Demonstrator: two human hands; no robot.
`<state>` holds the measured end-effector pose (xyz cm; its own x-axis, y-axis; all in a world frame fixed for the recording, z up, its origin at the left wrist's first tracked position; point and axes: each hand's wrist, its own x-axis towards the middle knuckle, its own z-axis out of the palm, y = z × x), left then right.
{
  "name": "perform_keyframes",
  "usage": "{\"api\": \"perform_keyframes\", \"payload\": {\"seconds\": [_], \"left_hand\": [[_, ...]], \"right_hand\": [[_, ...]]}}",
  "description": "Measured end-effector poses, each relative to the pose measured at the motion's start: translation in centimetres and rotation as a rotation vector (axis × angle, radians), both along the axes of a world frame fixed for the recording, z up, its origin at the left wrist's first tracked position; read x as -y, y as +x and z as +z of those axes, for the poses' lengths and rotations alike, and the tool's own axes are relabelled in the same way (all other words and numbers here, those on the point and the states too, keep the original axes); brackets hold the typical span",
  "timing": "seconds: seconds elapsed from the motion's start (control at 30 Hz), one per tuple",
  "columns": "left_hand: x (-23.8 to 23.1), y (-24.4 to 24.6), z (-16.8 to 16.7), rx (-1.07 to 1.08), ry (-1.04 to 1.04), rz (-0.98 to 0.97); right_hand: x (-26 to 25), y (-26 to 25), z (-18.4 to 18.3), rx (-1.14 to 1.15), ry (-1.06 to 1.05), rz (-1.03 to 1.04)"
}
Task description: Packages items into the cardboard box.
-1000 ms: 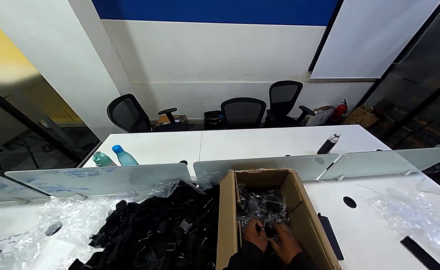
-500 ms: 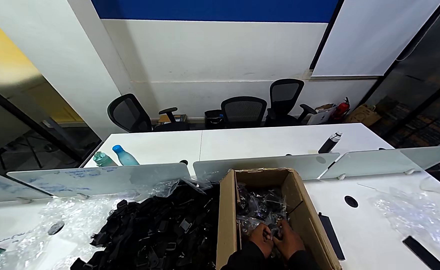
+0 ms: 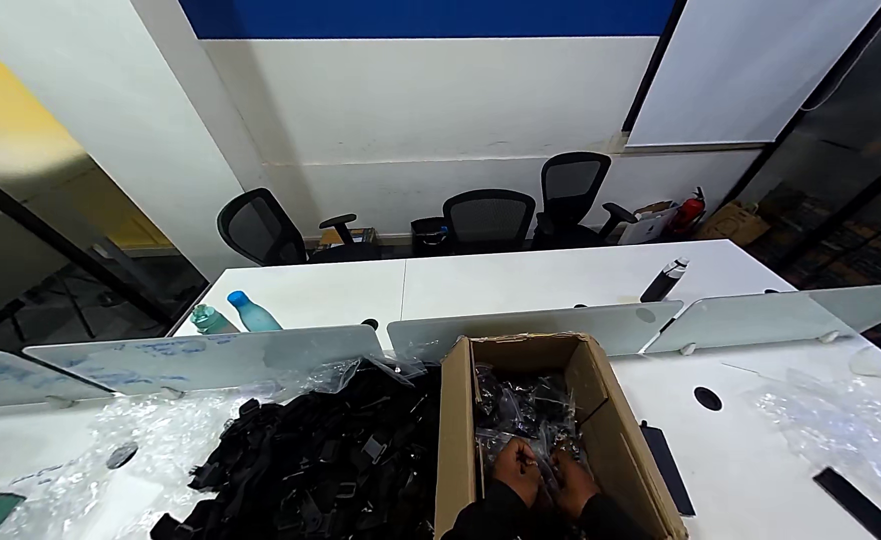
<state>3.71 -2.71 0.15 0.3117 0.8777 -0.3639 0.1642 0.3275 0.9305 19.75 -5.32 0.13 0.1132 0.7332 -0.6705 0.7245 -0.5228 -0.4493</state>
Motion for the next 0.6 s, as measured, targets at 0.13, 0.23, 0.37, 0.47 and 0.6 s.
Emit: {"api": "perform_keyframes", "payload": {"seconds": [0.13, 0.23, 0.37, 0.47, 0.6], "left_hand": [[-0.3, -0.4, 1.4, -0.236, -0.012, -0.026], [-0.5, -0.1, 1.7, -0.289, -0.06, -0.009], [-0.7, -0.4, 0.9, -0.255, 0.055, -0.031], [-0.8, -0.7, 1.3, -0.328, 0.163, -0.191], [-0.5, -0.2, 0.7, -0.297, 0.279, -0.368]], "right_hand": [[0.2, 0.4, 0.8, -0.078, 0.25, -0.179], [0.6, 0.9, 0.8, -0.17, 0.383, -0.26], [0.8, 2.2, 0.1, -0.26, 0.483, -0.251], [0.7, 2.8, -0.2, -0.478, 0.566, -0.32], [0.3, 3.4, -0.7, -0.669, 0.563, -0.399]]}}
